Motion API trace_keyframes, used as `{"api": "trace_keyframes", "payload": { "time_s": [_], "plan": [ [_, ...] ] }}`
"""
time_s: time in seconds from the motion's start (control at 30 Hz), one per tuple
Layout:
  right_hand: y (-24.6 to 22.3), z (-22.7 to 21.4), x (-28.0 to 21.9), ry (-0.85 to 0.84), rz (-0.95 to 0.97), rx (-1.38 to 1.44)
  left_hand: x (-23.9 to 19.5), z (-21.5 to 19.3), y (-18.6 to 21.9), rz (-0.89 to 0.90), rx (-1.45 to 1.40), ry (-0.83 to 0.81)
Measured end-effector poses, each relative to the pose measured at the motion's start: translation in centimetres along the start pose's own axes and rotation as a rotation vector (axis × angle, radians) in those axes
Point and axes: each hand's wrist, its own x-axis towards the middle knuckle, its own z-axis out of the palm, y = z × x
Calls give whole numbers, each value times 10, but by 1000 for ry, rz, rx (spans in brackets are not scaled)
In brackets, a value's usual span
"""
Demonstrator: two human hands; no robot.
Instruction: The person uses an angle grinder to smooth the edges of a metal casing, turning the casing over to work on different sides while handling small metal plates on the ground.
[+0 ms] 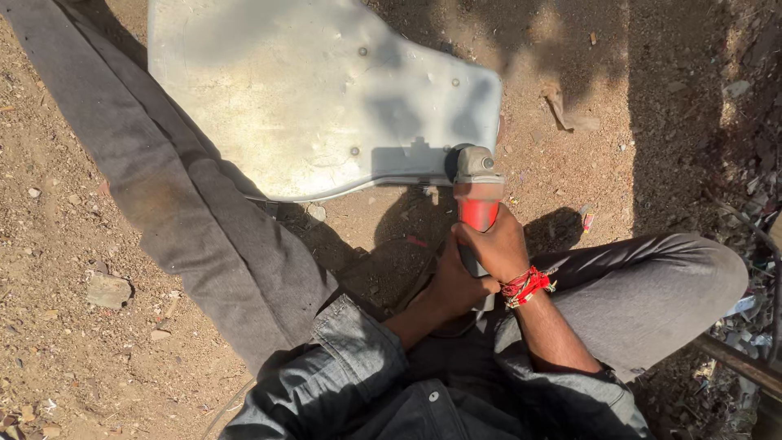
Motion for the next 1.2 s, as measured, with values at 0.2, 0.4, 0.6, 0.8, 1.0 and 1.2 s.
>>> {"api": "trace_keyframes", "payload": {
  "time_s": [0.2, 0.4, 0.6, 0.8, 1.0, 1.2],
  "plan": [
    [5, 1, -2, -7, 16, -16, -7, 0, 0, -87, -41, -19],
    [-7, 4, 3, -55, -113, -69, -15, 2, 1, 98, 20, 128],
    [-18, -12, 3, 1, -17, -43, 4, 1, -1, -105, -31, -22],
    [5, -9, -1, -34, -13, -54, -9, 11, -19, 47, 168, 67],
    [-4, 5, 6, -35, -20, -185, -7, -2, -6, -38, -27, 90],
    [-8, -11, 6, 10, -25, -105, 9, -1, -6, 64, 95, -22]
  ]
}}
